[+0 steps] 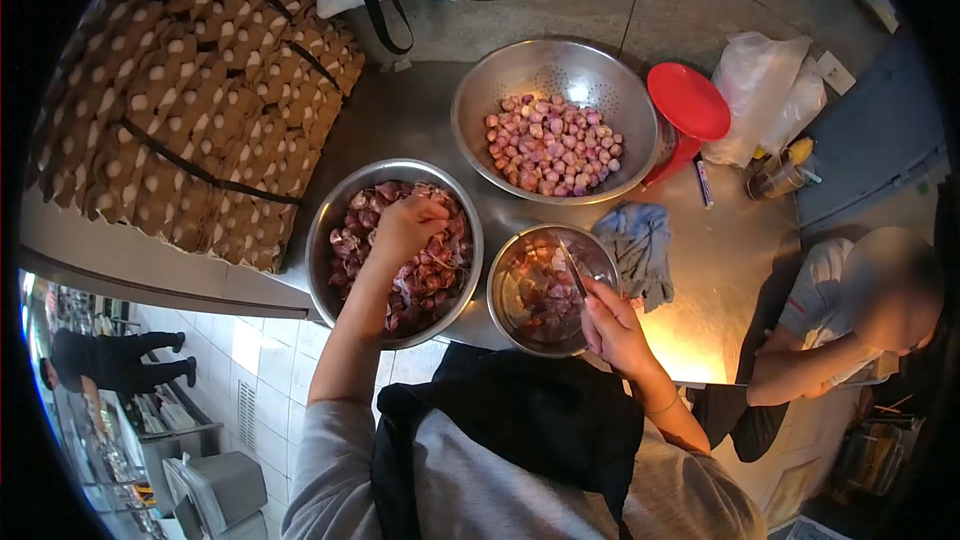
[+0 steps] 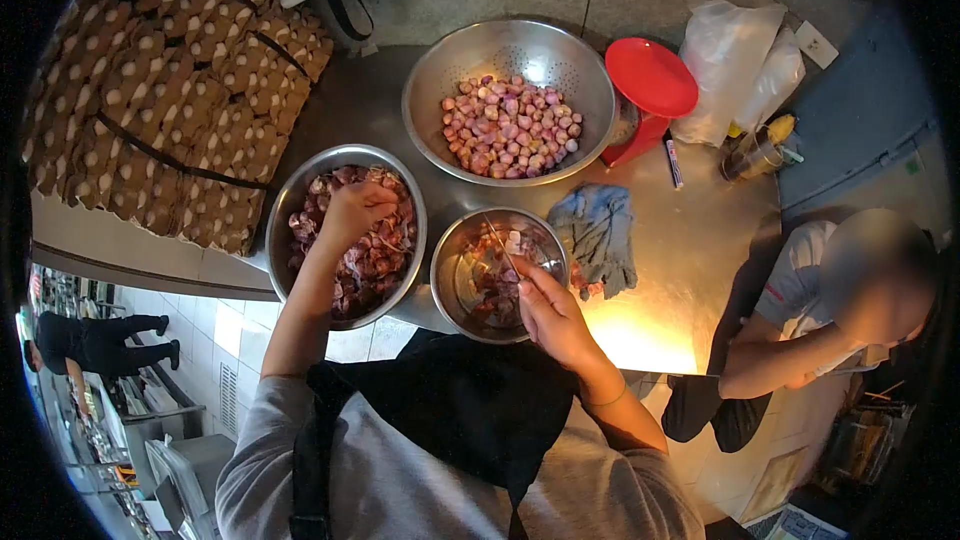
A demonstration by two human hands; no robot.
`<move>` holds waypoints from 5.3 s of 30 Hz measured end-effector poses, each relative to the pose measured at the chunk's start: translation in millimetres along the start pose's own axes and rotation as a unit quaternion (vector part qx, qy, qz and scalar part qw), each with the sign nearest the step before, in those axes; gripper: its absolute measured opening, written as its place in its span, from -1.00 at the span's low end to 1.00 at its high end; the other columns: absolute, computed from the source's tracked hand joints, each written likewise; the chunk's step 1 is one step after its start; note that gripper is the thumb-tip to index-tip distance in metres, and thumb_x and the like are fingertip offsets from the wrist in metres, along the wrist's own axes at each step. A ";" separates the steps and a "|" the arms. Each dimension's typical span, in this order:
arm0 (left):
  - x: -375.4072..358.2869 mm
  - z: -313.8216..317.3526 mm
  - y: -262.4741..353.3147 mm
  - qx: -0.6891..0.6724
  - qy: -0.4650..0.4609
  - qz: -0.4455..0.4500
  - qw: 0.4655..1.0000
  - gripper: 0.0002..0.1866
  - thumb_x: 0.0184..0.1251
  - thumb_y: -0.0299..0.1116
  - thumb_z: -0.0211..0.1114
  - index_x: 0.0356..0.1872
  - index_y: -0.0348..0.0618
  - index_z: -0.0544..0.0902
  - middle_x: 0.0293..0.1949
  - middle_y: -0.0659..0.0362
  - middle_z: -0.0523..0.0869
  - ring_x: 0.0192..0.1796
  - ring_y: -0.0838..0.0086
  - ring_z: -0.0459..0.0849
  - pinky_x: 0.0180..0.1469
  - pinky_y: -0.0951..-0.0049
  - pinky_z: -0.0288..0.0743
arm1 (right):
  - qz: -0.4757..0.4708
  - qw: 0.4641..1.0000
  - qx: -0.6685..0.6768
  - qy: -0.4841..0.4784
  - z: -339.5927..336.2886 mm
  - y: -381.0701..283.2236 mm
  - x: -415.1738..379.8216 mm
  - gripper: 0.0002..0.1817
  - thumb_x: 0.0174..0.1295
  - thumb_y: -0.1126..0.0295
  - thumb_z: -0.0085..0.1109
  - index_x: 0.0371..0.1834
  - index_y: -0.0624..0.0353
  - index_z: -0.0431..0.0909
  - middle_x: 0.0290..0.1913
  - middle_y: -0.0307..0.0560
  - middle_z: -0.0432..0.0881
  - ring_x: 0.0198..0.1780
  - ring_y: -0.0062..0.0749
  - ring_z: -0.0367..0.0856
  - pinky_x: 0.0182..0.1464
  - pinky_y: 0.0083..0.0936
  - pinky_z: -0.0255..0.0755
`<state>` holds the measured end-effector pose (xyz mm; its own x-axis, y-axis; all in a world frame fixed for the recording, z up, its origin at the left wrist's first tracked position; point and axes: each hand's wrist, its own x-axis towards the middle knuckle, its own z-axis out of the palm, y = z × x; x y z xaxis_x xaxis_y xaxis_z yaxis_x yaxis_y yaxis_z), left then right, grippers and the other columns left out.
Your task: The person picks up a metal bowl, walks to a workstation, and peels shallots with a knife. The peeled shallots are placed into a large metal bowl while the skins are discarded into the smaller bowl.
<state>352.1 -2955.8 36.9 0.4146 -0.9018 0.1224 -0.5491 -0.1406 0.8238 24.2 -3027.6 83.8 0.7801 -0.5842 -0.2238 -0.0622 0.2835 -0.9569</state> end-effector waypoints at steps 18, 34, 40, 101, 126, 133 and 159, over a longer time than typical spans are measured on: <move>-26.3 -1.8 74.2 -0.207 0.019 -0.108 0.972 -0.64 0.18 -0.37 0.26 0.00 -0.23 0.47 -0.12 0.17 0.57 -0.22 0.54 0.58 -0.20 0.51 0.51 | -0.015 1.000 0.003 -0.020 0.2 -3.4 -8.4 -0.55 0.38 0.29 -0.21 0.31 0.14 0.15 -0.65 -0.42 0.18 -0.66 -0.76 0.14 -0.59 -0.79 0.09; -70.7 59.9 121.0 -0.662 -0.114 -0.165 0.723 -0.64 0.26 -0.25 0.15 0.09 0.02 0.44 0.02 0.41 0.46 -0.04 0.70 0.41 -0.14 0.61 0.32 | -0.199 0.942 -0.267 -0.032 13.3 -8.3 -4.5 -0.51 0.24 0.38 -0.03 0.27 0.13 0.23 0.19 0.12 0.37 0.26 -0.13 0.29 0.25 -0.41 0.13; -75.8 73.0 119.4 -0.690 -0.068 -0.207 0.690 -0.77 0.30 -0.22 0.11 -0.05 0.09 0.48 0.05 0.41 0.47 0.01 0.62 0.42 -0.06 0.52 0.29 | -0.166 0.940 -0.296 -0.024 11.0 -10.7 -11.8 -0.47 0.23 0.38 -0.01 0.30 0.05 0.19 0.17 0.09 0.39 0.22 -0.09 0.35 0.21 -0.43 0.21; -79.6 80.9 141.4 -0.613 -0.089 -0.179 0.765 -0.65 0.36 -0.38 0.02 0.15 -0.01 0.31 -0.02 0.20 0.48 -0.07 0.44 0.54 -0.08 0.37 0.52 | -0.053 0.998 -0.008 0.016 0.5 -15.7 -10.1 -0.48 0.36 0.33 -0.18 0.37 0.07 0.00 -0.51 -0.43 0.26 -0.59 -0.78 0.10 -0.54 -0.81 0.04; -78.2 87.1 136.9 -0.676 -0.091 -0.172 0.710 -0.79 0.35 -0.41 0.01 -0.02 -0.10 0.35 -0.05 0.18 0.49 0.04 0.35 0.49 0.16 0.29 0.35 | 0.073 0.995 -0.024 0.063 2.4 -21.1 -14.4 -0.54 0.35 0.35 -0.18 0.30 0.19 0.16 0.27 0.01 0.27 0.29 -0.39 0.20 0.27 -0.55 0.01; -81.3 93.9 134.4 -0.643 -0.063 -0.156 0.747 -0.77 0.31 -0.47 0.08 -0.07 -0.10 0.29 -0.07 0.18 0.43 0.04 0.45 0.44 0.12 0.34 0.34 | -0.253 0.895 -0.363 0.064 15.6 -6.5 -7.8 -0.49 0.29 0.29 -0.08 0.31 0.05 0.16 -0.03 0.05 0.56 -0.22 -0.09 0.62 -0.21 -0.42 0.47; -82.1 84.4 145.9 -0.666 -0.098 -0.176 0.718 -0.73 0.32 -0.51 0.05 0.00 -0.08 0.27 0.00 0.10 0.44 0.11 0.17 0.48 0.14 0.25 0.39 | -0.197 0.933 -0.268 0.140 -5.7 -8.7 -0.6 -0.59 0.32 0.35 -0.13 0.23 0.19 0.27 0.16 0.08 0.42 0.18 -0.26 0.40 0.19 -0.50 0.19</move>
<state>176.8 -2936.7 100.3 0.1747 -0.9649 -0.1961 0.8009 0.0234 0.5983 20.7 -3034.0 91.3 0.6201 -0.7595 0.1967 -0.1653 -0.3716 -0.9136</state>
